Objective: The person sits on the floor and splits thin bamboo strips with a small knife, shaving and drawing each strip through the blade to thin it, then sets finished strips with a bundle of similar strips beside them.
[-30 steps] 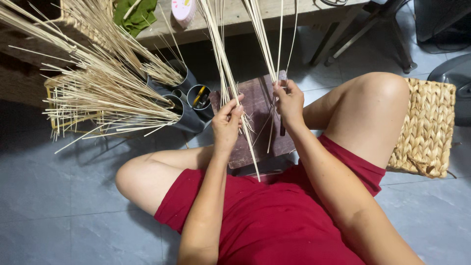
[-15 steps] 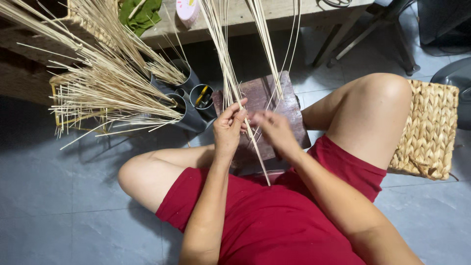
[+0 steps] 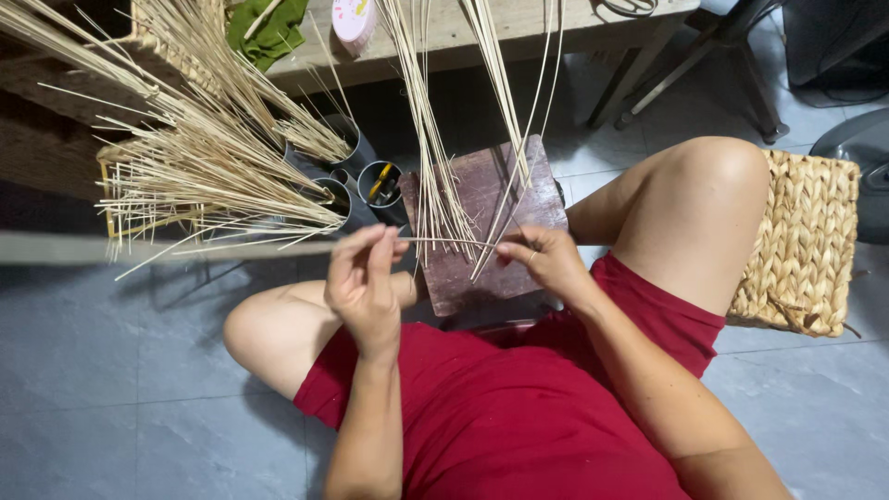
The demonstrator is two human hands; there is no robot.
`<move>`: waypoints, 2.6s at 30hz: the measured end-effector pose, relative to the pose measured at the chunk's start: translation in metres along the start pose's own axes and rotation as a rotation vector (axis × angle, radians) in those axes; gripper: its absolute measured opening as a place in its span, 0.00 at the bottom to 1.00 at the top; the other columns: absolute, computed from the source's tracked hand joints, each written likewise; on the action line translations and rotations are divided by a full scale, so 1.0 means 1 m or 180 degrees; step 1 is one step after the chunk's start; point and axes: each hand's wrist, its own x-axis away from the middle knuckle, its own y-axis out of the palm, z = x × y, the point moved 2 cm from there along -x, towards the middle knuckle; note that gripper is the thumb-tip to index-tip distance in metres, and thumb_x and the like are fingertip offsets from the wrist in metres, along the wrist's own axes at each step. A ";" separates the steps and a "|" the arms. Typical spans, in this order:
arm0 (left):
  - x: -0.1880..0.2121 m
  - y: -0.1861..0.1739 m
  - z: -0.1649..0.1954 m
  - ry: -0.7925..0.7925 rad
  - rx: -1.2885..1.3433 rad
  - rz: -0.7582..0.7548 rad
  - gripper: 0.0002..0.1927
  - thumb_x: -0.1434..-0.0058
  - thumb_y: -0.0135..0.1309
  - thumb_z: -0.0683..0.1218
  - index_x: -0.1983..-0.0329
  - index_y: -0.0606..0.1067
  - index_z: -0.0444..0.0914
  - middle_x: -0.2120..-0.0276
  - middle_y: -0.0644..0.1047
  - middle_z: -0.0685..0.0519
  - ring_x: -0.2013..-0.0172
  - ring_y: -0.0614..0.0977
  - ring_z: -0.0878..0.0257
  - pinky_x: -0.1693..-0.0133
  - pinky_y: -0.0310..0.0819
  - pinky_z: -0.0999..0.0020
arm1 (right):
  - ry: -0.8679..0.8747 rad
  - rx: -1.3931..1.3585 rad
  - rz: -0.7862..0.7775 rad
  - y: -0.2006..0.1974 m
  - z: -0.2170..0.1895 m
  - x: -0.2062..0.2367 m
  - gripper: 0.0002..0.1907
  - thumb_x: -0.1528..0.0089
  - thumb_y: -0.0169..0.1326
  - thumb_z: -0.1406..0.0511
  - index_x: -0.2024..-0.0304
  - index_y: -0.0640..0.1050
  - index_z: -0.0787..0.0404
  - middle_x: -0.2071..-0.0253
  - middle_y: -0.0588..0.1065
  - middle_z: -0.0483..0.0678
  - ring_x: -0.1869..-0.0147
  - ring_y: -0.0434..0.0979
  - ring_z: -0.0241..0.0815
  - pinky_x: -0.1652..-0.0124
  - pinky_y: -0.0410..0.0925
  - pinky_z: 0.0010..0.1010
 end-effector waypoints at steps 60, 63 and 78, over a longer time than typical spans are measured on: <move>0.026 0.050 0.078 0.0494 -0.0897 -0.2046 0.23 0.30 0.57 0.36 0.34 0.67 0.36 0.65 0.83 0.47 0.62 0.89 0.58 0.62 0.83 0.68 | 0.0038 -0.2755 -0.1317 0.006 -0.139 0.096 0.28 0.25 0.44 0.62 0.25 0.52 0.58 0.63 0.75 0.64 0.74 0.67 0.36 0.71 0.63 0.23; 0.028 0.050 0.077 0.0505 -0.1010 -0.2000 0.23 0.31 0.58 0.36 0.35 0.68 0.36 0.67 0.82 0.47 0.65 0.88 0.59 0.65 0.81 0.67 | 0.0088 -0.2853 -0.1314 0.006 -0.136 0.097 0.28 0.26 0.45 0.62 0.26 0.53 0.56 0.63 0.75 0.64 0.75 0.67 0.36 0.71 0.63 0.23; 0.027 0.053 0.082 0.0713 -0.1082 -0.1871 0.19 0.29 0.57 0.37 0.38 0.69 0.35 0.63 0.83 0.47 0.63 0.89 0.58 0.63 0.83 0.68 | 0.0068 -0.2971 -0.1306 0.009 -0.127 0.098 0.27 0.25 0.44 0.63 0.26 0.54 0.54 0.64 0.75 0.64 0.74 0.67 0.37 0.72 0.64 0.23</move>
